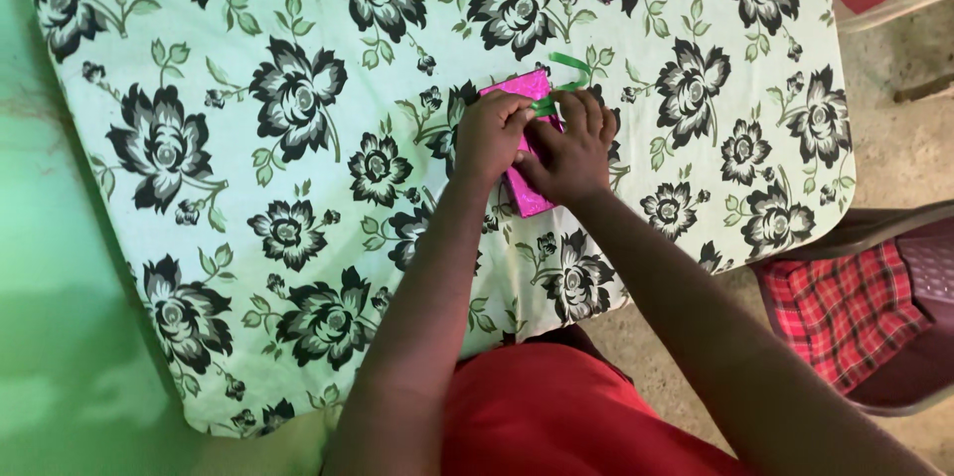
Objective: The person places a green ribbon across a pink gift box on a floral tablecloth, then ties the ribbon into a bow. The person adjusts the bow and the box, then sets the finished gift on the table.
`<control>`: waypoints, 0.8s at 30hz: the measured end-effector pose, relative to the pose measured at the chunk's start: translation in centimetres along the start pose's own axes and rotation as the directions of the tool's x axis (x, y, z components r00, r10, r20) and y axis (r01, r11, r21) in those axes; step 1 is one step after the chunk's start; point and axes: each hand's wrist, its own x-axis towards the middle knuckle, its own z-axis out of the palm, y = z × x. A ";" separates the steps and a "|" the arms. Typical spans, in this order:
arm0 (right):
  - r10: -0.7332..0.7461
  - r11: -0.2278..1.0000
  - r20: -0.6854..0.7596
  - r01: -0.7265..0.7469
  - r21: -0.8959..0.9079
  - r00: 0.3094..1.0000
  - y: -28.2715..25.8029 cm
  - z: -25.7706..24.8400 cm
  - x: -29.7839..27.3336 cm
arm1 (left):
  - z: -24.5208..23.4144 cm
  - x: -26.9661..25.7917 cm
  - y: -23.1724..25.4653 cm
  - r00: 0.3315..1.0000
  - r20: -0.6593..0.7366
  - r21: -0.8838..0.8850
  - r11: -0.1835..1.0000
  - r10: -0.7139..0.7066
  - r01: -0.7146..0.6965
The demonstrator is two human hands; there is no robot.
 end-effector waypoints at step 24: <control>0.161 0.832 0.176 -0.230 0.506 0.971 3.3 2.9 -0.2 | 1.4 -0.3 -0.1 0.984 -0.176 0.197 0.978 -0.027 0.063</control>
